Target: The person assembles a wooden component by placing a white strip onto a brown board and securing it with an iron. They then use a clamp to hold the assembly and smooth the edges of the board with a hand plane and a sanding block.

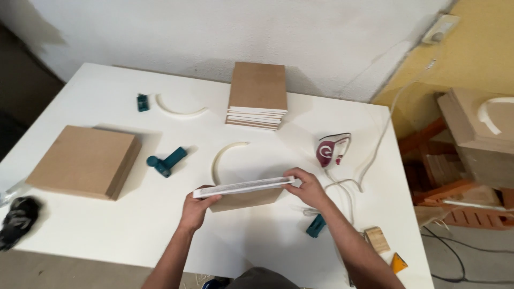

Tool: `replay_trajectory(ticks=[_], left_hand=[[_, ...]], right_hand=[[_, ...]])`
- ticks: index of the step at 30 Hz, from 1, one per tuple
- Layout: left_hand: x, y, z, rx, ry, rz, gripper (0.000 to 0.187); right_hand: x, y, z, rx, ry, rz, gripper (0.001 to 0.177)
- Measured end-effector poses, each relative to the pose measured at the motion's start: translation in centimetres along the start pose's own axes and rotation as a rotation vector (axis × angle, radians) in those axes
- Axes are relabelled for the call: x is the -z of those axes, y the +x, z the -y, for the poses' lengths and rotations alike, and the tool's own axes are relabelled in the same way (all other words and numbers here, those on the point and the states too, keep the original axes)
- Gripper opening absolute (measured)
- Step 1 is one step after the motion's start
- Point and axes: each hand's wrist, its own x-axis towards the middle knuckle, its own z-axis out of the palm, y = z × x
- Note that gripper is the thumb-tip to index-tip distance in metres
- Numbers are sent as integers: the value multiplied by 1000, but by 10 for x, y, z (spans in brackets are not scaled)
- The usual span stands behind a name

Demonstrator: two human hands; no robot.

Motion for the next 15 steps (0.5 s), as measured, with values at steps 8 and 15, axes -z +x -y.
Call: replay_trajectory(ticks=[8, 15], left_hand=[[-27, -14, -39, 64, 40, -185, 29], [-27, -8, -21, 35, 38, -250, 26]], right_hand=[[27, -20, -61, -326, 117, -469, 9], [94, -22, -218, -643, -85, -732, 59]])
